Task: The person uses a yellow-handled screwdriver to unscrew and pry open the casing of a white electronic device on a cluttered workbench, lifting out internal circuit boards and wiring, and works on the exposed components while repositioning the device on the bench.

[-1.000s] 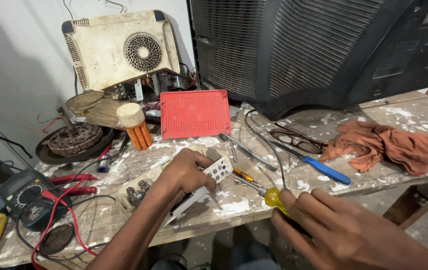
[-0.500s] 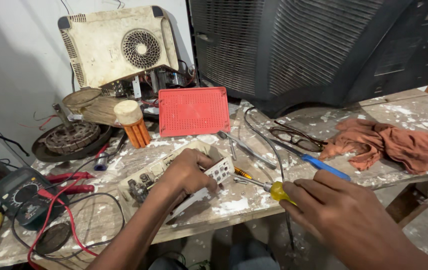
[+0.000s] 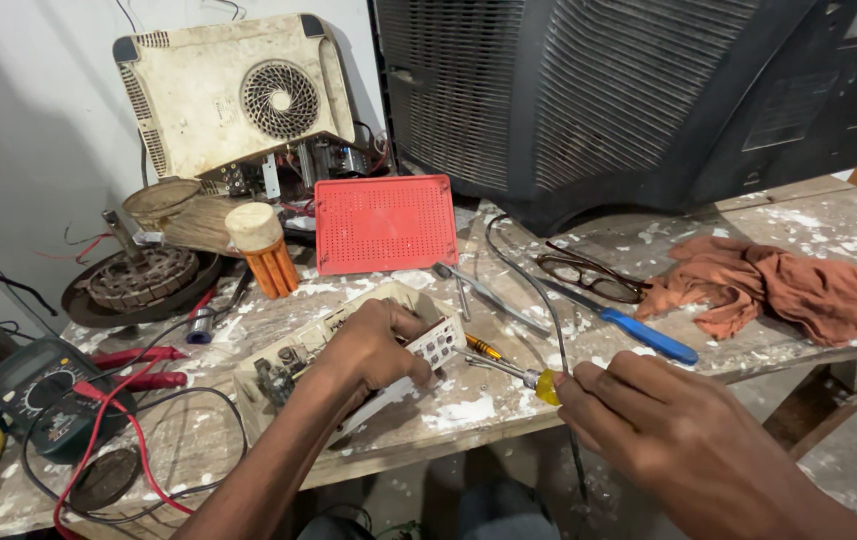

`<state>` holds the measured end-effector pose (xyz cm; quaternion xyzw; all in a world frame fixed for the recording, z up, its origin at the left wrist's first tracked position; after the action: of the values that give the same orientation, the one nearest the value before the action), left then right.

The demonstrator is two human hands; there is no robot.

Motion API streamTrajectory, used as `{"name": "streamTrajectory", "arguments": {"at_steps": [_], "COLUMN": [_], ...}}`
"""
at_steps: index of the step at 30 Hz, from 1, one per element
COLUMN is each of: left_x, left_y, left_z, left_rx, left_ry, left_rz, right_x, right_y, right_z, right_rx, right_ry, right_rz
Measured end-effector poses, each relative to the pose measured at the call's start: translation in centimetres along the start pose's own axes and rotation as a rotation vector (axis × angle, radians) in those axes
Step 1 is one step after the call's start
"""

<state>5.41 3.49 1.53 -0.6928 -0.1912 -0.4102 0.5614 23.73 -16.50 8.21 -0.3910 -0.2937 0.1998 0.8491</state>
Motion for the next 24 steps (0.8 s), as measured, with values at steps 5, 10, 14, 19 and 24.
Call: {"name": "streamTrajectory", "arguments": {"at_steps": [5, 10, 14, 19, 24], "left_x": [-0.1, 0.1, 0.0, 0.0, 0.0], "left_y": [-0.1, -0.2, 0.0, -0.3, -0.9], "left_z": [-0.1, 0.2, 0.2, 0.4, 0.4], "left_rx": [-0.01, -0.019, -0.014, -0.011, -0.009], "left_ry": [-0.053, -0.055, -0.042, -0.018, 0.007], "left_rz": [0.025, 0.053, 0.027, -0.02, -0.074], "right_x": [-1.3, -3.1, -4.4, -3.8, 2.6], "right_y": [-0.4, -0.3, 0.9, 0.3, 5.3], "right_z": [0.2, 0.3, -0.5, 0.0, -1.1], "right_rx": [-0.02, -0.03, -0.146, -0.064, -0.655], "right_ry": [-0.128, -0.249, -0.413, -0.297, 0.342], "right_rz": [-0.063, -0.218, -0.33, -0.325, -0.199]}}
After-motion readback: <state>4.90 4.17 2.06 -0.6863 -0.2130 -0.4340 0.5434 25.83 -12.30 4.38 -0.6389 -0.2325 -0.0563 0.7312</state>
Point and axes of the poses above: each hand's wrist, its own z-axis towards the middle knuckle, its own y-axis out of the palm, x = y × z, the point moved 10 cm from there along z, towards the middle knuckle, and after that the axes turned 2 degrees about -z, right-handed, at the moved point
